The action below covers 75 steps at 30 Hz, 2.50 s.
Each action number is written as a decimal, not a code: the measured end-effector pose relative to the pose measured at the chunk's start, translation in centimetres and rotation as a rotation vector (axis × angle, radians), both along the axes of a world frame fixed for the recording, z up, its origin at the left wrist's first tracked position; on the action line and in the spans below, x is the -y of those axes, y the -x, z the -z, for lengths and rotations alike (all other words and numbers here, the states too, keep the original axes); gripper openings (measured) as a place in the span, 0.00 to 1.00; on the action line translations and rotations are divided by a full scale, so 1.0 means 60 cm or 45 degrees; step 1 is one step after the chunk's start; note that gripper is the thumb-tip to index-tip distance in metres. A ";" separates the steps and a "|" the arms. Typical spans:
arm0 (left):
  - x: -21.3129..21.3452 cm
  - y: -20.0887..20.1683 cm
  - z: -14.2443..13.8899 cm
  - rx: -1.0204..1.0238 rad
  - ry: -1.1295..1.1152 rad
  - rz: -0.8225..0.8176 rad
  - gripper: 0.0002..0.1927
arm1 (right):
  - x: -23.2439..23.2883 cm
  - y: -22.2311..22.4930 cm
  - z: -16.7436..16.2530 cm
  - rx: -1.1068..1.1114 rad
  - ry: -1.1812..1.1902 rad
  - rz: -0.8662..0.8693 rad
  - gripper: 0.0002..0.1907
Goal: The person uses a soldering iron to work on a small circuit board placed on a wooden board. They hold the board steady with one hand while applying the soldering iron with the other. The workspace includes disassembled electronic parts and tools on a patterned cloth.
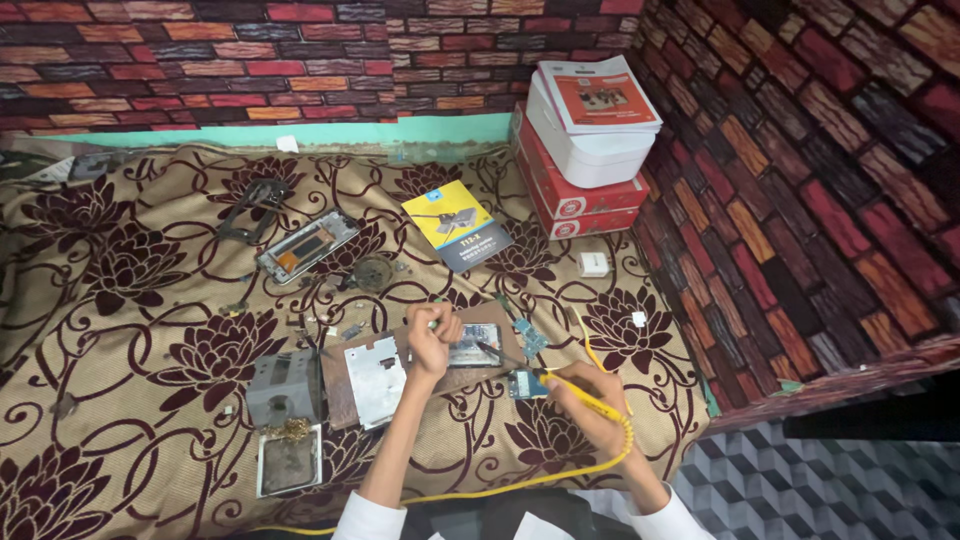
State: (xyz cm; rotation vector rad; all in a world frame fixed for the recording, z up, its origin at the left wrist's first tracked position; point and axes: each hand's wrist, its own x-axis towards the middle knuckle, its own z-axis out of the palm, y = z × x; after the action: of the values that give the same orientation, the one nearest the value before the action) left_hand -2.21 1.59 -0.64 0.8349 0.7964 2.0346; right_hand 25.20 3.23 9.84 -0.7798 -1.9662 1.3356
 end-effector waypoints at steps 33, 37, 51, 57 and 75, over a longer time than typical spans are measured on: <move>-0.005 -0.009 0.009 -0.018 -0.071 0.033 0.20 | -0.063 0.044 -0.056 0.307 0.138 -0.062 0.18; 0.001 -0.010 0.003 -0.014 -0.061 0.048 0.20 | -0.056 0.046 -0.071 0.382 0.101 -0.095 0.19; -0.001 -0.001 0.007 0.206 -0.028 0.172 0.20 | -0.052 0.018 -0.035 0.188 -0.104 -0.093 0.15; -0.005 0.000 0.005 0.244 -0.008 0.183 0.21 | -0.050 0.005 0.005 0.054 0.015 -0.050 0.17; -0.004 -0.001 0.000 0.135 0.000 0.096 0.19 | -0.016 -0.018 0.021 0.068 -0.220 0.047 0.11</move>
State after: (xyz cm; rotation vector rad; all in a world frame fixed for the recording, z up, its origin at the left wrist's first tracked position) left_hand -2.17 1.85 -0.63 0.7392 0.6956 1.9945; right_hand 26.28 4.21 8.56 -0.7716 -2.0665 1.1170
